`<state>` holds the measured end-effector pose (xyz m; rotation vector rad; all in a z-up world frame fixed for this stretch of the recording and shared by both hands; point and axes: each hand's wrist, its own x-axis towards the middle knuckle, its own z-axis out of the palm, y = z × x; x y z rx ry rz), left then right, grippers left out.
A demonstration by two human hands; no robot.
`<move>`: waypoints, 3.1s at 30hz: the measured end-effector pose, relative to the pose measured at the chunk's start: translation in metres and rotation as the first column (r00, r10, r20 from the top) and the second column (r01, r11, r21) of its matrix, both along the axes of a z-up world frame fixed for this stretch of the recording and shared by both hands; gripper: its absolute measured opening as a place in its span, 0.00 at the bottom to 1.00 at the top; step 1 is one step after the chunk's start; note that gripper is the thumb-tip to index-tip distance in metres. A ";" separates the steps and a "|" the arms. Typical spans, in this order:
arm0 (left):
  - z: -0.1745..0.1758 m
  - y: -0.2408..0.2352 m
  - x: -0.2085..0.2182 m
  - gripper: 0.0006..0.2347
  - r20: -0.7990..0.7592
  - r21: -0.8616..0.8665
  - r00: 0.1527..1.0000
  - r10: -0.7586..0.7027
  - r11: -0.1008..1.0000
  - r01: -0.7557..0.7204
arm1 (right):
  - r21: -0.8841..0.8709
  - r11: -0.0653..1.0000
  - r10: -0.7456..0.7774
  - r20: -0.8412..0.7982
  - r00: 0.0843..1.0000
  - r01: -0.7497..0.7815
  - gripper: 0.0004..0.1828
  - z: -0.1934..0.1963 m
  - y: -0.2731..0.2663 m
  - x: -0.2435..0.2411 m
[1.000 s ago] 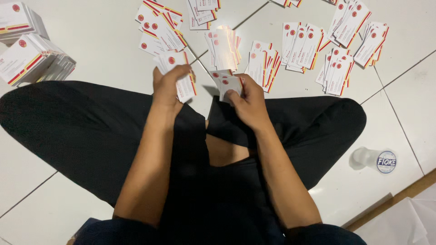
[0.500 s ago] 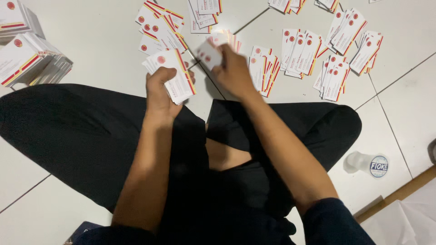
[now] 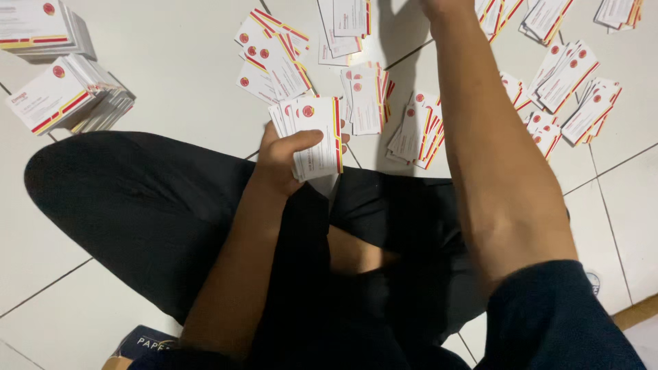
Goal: The person sits cross-legged on a tiled floor and sorts a large pile of small white cards with red and yellow markings. They pick up cards from the floor, align them into neat stacks, and place the stacks back down, repeating this process continuously.
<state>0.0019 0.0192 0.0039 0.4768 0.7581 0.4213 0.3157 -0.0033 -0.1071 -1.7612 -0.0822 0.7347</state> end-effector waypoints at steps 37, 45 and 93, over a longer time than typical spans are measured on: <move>-0.010 -0.019 -0.010 0.17 -0.249 0.357 0.916 -0.316 0.849 0.390 | 0.519 0.810 -0.029 -0.428 0.903 0.272 0.13 0.091 -0.167 -0.223; -0.013 -0.015 -0.011 0.18 -0.246 0.411 0.930 -0.273 0.839 0.356 | 0.545 0.811 0.091 -0.473 0.877 0.210 0.20 0.095 -0.167 -0.228; -0.035 0.002 0.003 0.18 -0.348 0.232 0.937 0.007 0.969 0.079 | 0.488 0.865 0.083 -0.363 0.928 0.114 0.16 0.060 -0.140 -0.211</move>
